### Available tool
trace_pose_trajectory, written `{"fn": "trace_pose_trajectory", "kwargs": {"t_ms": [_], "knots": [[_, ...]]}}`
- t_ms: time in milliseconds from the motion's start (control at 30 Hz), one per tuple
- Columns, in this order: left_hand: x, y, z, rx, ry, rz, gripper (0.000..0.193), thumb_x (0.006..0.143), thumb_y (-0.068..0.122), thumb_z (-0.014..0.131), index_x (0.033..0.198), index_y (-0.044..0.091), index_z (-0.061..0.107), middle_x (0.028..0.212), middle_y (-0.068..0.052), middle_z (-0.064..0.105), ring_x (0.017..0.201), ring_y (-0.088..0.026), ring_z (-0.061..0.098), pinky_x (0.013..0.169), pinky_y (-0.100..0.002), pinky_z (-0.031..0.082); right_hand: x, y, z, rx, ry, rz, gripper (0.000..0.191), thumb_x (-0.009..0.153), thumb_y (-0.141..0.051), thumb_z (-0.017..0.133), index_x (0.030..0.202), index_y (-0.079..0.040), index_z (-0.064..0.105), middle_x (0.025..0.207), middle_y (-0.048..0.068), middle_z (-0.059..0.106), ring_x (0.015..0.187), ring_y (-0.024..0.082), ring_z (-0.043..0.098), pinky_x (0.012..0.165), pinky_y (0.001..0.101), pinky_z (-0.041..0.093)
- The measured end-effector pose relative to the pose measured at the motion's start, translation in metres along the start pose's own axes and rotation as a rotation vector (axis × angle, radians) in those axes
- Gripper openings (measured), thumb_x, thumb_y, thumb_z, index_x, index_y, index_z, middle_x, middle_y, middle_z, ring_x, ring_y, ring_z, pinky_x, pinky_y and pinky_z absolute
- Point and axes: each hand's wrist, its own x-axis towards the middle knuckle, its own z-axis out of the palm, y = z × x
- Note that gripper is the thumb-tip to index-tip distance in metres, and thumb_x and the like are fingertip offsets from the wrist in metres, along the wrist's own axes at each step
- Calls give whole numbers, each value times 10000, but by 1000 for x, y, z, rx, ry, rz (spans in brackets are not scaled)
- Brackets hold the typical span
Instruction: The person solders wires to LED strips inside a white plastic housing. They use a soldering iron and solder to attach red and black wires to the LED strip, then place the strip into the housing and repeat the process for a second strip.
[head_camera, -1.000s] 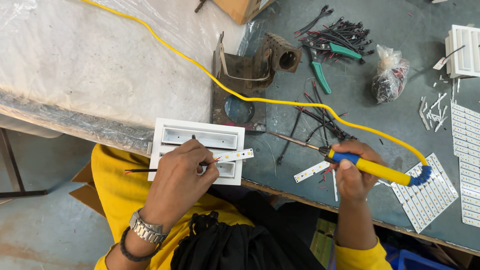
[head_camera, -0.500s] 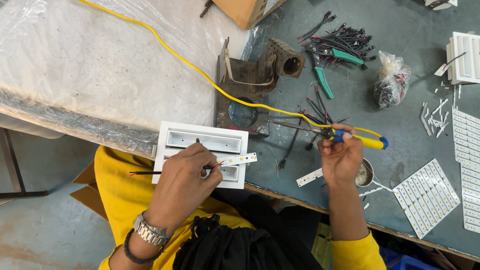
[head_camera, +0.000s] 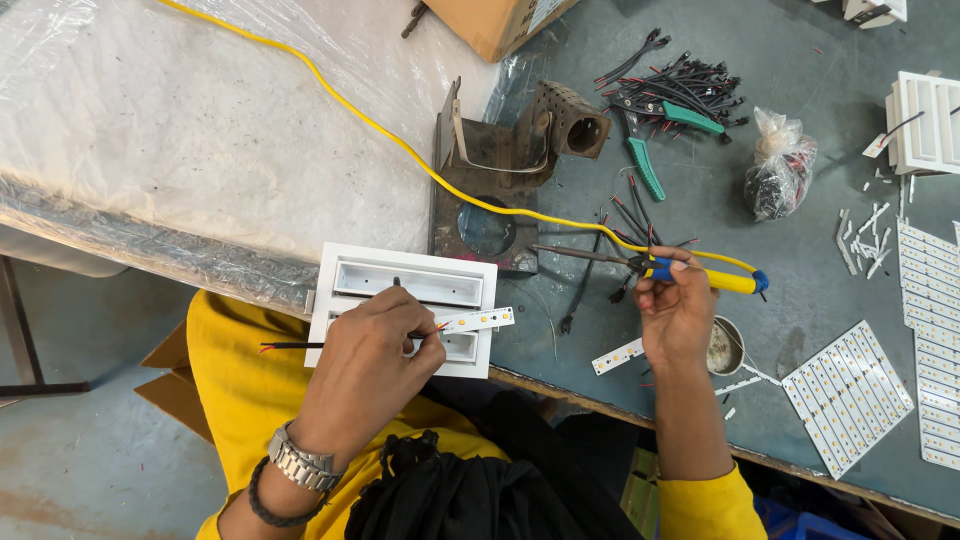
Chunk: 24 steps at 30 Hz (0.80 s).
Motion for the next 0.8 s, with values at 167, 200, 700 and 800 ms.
{"fn": "trace_pose_trajectory", "kwargs": {"t_ms": [167, 200, 700, 800], "knots": [[0, 0, 0, -6, -1, 4, 71, 741, 74, 715, 782, 20, 736, 819, -79, 710, 563, -238, 648, 534, -353, 505, 1, -3, 4, 20, 32, 20, 283, 981, -199, 530, 1124, 20, 637, 809, 72, 631, 645, 135, 583, 582, 260, 456], [0, 0, 0, -2, -5, -4, 70, 739, 73, 716, 781, 21, 738, 821, -78, 712, 558, -239, 646, 534, -355, 503, 1, -3, 4, -40, 60, 9, 284, 980, -191, 532, 1125, 29, 639, 812, 63, 623, 663, 132, 589, 578, 260, 451], [-1, -2, 0, -7, -2, 18, 80, 745, 83, 725, 788, 18, 740, 810, -83, 707, 587, -228, 661, 548, -343, 519, 1, -8, -3, 163, 21, 107, 283, 966, -256, 557, 1084, -30, 681, 772, 97, 637, 576, 152, 516, 584, 280, 415], [0, -1, 0, 7, 2, 32, 78, 736, 87, 729, 770, 17, 732, 806, -82, 703, 596, -231, 661, 561, -344, 523, 1, -13, -8, 240, 1, 152, 305, 957, -278, 569, 1055, -27, 713, 744, 99, 639, 563, 144, 504, 552, 277, 377]]}}
